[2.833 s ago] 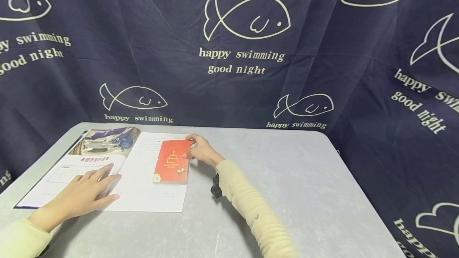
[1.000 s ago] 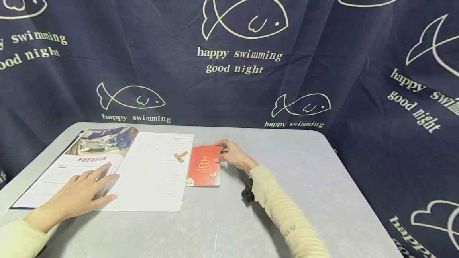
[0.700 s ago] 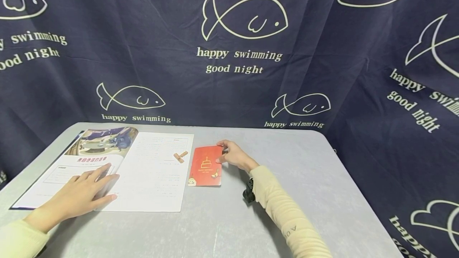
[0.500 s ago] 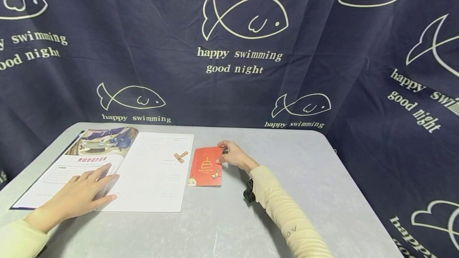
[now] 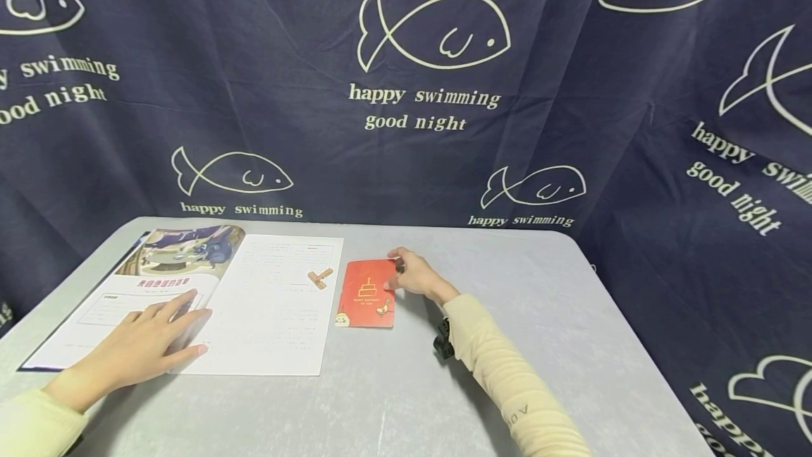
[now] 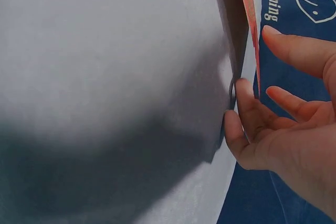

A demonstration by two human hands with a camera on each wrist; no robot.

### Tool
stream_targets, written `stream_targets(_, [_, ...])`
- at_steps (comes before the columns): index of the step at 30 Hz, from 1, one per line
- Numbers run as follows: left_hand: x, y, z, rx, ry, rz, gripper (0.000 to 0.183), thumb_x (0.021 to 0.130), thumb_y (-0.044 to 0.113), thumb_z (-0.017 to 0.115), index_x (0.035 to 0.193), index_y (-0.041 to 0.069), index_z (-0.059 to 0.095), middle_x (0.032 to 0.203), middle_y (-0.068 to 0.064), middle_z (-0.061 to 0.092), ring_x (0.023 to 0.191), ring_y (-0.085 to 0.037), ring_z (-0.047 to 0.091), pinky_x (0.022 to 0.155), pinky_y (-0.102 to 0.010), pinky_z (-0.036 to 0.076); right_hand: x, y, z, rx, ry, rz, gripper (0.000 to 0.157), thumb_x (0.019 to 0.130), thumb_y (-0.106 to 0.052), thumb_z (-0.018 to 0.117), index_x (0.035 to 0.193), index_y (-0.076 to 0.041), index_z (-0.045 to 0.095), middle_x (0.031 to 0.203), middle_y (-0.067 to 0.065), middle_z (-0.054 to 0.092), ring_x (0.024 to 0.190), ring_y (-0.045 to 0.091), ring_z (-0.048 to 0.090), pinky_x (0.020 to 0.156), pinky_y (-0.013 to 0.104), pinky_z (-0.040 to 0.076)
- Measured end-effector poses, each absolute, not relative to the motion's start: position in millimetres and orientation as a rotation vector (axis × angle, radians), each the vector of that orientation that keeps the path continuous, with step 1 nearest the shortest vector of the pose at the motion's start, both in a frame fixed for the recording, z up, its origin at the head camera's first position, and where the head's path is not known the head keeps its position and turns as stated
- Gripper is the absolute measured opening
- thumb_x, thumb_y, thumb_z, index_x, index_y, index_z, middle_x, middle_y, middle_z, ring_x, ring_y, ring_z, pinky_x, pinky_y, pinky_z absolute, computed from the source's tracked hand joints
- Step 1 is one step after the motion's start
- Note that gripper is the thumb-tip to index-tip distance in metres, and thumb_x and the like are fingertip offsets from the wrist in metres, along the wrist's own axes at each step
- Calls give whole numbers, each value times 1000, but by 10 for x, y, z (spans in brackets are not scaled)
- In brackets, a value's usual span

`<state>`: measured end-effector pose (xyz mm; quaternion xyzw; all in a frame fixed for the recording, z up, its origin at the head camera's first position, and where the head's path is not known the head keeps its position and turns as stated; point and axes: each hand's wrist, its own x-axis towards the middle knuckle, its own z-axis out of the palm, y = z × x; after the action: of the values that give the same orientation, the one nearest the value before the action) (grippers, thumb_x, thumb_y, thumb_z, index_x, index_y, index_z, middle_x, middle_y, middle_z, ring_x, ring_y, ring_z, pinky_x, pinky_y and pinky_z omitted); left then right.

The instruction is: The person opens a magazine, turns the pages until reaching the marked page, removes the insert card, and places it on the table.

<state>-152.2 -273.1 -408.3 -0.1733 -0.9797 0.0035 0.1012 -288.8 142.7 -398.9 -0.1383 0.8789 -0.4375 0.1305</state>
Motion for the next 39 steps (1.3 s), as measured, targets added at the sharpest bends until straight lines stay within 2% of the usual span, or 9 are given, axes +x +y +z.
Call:
stream_targets(7, [-1521,-2724,-4081,-512,-2892,11,59,77,57,60,121,17,57,135,-17,44,106,-43,51,76,-61,40,-2849,1450,-3973,-389,2572,-1258,60,74,-2,69,128,0,44,124,19,52,94,22,55,83,33,43])
stream_targets(22, [-1536,-2695,-4062,-538,-2868,66,58,75,55,63,117,15,59,131,-19,47,101,-43,53,76,-60,40,-2726,1640,-3883,-493,2608,-1301,59,75,-3,69,128,4,42,128,26,48,109,39,54,92,43,45])
stream_targets(27, [-1551,-2691,-4052,-543,-2842,98,58,73,55,64,116,16,60,128,-18,51,98,-42,55,74,-60,41,-2639,1748,-3806,-594,2741,-1218,58,76,-9,71,126,3,44,124,25,51,105,40,55,90,48,45])
stream_targets(33, [-1578,-2682,-3978,-518,-2817,96,60,74,56,63,120,17,57,125,-17,54,102,-44,53,76,-61,40,-2521,1907,-3753,-683,2930,-1154,58,76,-12,71,126,2,46,123,22,52,103,38,56,86,51,44])
stream_targets(36, [-1592,-2697,-3935,-501,-2776,80,62,75,55,62,123,16,55,127,-18,52,106,-48,50,77,-62,40,-2443,2000,-3718,-719,3040,-1097,58,77,-16,70,127,0,46,125,20,51,105,37,53,86,51,44])
stream_targets(39, [-1604,-2722,-3900,-486,-2704,55,66,74,55,63,125,15,51,129,-19,48,107,-50,47,75,-62,40,-2366,2116,-3686,-760,3145,-1039,59,79,-21,69,129,-2,44,129,19,47,113,36,47,92,52,38])
